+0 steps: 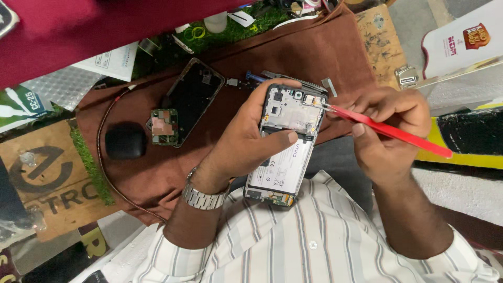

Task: The person disassembles a smartphone using a red plastic pry tool and a screwdriver. They remove the back cover, disconnect ribbon cables, and lift out the motherboard and battery, placing components on the work surface.

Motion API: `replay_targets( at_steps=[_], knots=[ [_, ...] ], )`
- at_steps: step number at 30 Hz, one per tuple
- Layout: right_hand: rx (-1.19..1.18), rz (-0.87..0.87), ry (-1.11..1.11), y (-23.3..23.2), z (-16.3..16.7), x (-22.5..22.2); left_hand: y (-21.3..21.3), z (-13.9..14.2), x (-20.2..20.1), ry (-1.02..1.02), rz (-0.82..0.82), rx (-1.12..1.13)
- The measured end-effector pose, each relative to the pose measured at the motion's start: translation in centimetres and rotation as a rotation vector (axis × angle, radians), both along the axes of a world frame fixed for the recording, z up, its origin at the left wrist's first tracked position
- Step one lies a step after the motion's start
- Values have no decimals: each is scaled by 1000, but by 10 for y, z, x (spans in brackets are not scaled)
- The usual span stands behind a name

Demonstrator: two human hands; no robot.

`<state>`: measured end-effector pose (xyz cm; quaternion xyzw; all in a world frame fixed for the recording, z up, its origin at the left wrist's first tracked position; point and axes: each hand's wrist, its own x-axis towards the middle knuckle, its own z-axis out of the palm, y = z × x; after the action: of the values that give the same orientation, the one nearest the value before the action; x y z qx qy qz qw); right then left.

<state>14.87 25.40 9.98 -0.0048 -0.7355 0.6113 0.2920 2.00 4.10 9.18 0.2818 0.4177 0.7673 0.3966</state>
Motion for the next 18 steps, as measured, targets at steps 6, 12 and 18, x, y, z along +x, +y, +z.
replay_targets(
  at_steps=[6,12,18],
  knots=[
    [241,-55,19,-4,6,6,-2,3,1,28,12,7],
    [201,-41,1,-8,11,6,-4,7,0,21,-22,37],
    [93,-19,4,-8,12,5,-4,6,0,43,-23,-1]
  ],
)
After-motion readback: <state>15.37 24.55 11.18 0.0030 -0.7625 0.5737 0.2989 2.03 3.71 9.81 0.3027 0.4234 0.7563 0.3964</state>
